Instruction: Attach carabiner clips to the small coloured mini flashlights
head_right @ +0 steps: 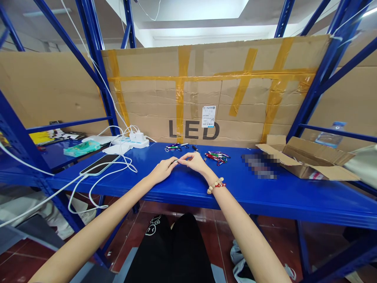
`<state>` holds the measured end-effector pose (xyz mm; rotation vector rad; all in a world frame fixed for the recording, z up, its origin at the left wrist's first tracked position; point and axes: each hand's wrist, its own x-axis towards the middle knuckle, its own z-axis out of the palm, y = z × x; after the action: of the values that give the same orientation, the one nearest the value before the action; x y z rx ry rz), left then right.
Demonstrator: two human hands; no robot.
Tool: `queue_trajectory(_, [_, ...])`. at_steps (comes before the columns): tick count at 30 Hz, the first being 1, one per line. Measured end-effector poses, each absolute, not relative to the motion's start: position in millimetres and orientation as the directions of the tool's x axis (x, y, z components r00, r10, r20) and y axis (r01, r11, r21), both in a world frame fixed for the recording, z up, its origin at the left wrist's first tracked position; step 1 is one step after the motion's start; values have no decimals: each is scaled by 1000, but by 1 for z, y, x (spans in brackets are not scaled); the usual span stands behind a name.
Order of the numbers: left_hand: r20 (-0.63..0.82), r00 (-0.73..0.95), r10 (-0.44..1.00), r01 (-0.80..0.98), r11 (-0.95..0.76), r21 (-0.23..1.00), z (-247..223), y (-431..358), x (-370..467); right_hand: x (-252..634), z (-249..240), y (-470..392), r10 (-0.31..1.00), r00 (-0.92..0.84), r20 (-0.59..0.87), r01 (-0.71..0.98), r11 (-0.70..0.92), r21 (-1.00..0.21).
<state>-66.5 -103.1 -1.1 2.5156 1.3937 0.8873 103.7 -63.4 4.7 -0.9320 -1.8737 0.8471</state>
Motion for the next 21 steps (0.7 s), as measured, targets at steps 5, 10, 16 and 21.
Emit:
queue_trajectory(5, [408,446,797,736,-586,340,1,-106,-68,108,3,-64,862,-398,314,293,444,-847])
queue_trajectory(10, [394,469,790,746,-594,302,1,-107,-67,110,4,-67,873,-434,225,322,383,-866])
queue_trajectory(16, [383,426,820,779,-547,305,1,-106,-65,107,3,-65,873,-431,228,328,387,-862])
queue_trajectory(21, [383,387,839,789,-516,333,1,-104,-64,104,2,-60,855,-381,352,297,474,-829])
